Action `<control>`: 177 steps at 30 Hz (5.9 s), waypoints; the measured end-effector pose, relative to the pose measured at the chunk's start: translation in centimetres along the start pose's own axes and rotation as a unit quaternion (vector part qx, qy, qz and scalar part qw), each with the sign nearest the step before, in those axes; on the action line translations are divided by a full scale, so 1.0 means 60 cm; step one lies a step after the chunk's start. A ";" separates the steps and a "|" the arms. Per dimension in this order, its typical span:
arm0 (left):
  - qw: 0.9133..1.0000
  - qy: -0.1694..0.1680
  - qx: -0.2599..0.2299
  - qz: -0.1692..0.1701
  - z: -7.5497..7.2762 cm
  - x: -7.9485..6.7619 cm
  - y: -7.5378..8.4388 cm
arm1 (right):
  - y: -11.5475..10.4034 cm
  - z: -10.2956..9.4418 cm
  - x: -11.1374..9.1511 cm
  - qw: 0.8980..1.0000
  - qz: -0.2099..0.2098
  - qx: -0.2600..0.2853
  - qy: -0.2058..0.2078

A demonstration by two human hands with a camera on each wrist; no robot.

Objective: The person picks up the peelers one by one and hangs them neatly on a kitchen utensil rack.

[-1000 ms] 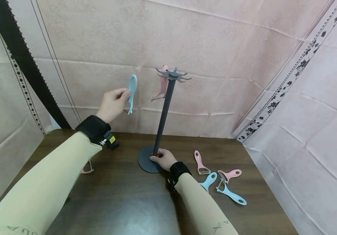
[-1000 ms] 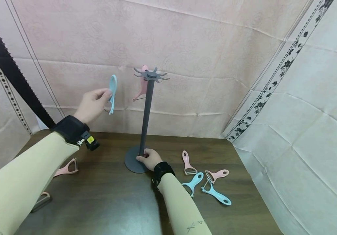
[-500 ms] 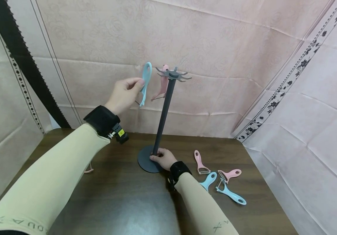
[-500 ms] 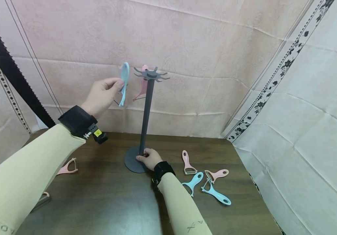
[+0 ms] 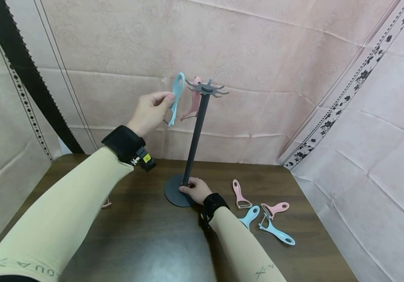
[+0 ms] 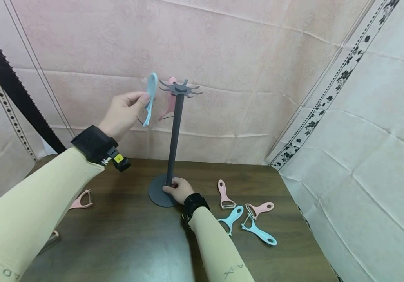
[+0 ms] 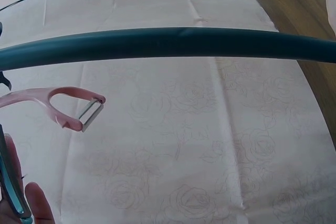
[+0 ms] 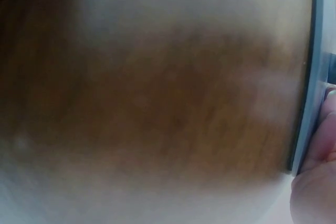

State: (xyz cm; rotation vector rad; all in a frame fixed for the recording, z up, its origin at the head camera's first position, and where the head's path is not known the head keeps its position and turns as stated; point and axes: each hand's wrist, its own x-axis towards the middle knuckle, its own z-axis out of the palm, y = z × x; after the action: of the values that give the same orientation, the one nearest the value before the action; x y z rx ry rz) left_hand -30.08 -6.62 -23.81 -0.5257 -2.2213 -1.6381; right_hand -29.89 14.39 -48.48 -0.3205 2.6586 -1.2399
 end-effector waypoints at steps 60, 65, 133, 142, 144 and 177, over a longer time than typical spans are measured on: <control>0.989 -0.127 0.033 -0.073 -0.022 -0.013 -0.052 | 0.006 0.007 0.005 1.000 0.001 -0.005 0.010; 0.983 -0.154 0.059 -0.077 -0.041 -0.033 -0.084 | 0.008 0.009 0.005 1.000 -0.001 -0.002 0.010; 0.835 -0.321 0.365 -0.256 -0.249 -0.305 -0.361 | -0.005 -0.004 -0.003 1.000 -0.006 -0.013 -0.006; 0.836 -0.327 0.362 -0.253 -0.249 -0.307 -0.362 | -0.006 -0.002 -0.004 1.000 -0.003 -0.018 0.000; 0.833 -0.328 0.368 -0.250 -0.250 -0.305 -0.363 | -0.004 -0.001 -0.003 1.000 -0.003 -0.019 0.000; 0.956 -0.125 0.237 -0.120 -0.221 -0.242 -0.311 | 0.011 0.005 0.008 1.000 -0.005 -0.030 0.005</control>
State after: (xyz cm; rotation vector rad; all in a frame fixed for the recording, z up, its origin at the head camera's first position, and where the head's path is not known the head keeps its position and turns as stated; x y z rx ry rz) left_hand -25.65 -25.80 -42.44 -0.3538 -2.8418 -1.1104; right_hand -30.36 14.47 -49.22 -0.3391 2.7107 -1.1685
